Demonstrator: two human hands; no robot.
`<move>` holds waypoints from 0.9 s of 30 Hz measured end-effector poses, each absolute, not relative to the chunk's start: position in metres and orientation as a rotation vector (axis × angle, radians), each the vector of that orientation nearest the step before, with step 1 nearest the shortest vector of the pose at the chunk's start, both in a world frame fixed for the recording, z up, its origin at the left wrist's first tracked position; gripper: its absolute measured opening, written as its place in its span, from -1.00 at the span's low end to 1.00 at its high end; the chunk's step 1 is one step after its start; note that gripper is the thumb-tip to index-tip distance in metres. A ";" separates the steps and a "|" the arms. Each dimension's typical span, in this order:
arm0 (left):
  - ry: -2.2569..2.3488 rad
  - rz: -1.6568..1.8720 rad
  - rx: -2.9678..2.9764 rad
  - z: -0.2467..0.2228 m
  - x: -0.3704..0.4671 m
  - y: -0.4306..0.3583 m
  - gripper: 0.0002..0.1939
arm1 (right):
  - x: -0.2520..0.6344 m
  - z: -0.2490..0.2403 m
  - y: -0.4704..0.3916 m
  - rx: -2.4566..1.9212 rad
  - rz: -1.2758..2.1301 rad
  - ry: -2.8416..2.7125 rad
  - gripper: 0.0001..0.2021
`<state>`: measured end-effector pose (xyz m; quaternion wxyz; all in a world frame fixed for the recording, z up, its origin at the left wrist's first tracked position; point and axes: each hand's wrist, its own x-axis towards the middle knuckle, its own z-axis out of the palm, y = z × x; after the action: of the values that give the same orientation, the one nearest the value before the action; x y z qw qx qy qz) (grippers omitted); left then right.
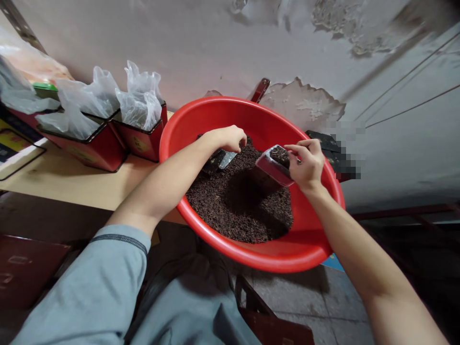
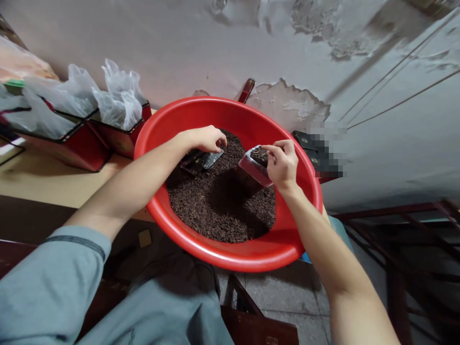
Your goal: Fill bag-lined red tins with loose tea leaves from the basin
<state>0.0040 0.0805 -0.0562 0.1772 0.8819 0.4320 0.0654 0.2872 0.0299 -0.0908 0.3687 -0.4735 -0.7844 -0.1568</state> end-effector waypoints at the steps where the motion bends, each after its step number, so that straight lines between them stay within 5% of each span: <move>1: 1.202 0.199 2.496 -0.056 0.005 0.080 -0.44 | 0.286 -0.090 0.028 -1.196 -0.404 -2.031 -0.72; 10: 1.012 0.305 2.377 -0.050 0.013 0.065 -0.52 | 0.251 -0.084 0.001 -0.991 -0.208 -2.501 -0.67; 17: 1.166 0.270 2.545 -0.060 0.016 0.074 -0.67 | 0.279 -0.081 0.021 -1.883 -0.284 -2.367 0.04; 27: 1.177 0.120 2.520 -0.061 0.003 0.088 -0.54 | 0.262 -0.053 -0.006 -1.800 -0.049 -2.387 0.03</move>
<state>0.0026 0.0875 -0.0612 0.1778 0.8908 0.4161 0.0425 0.2623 -0.0063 -0.0534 0.0757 -0.6003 -0.7960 -0.0163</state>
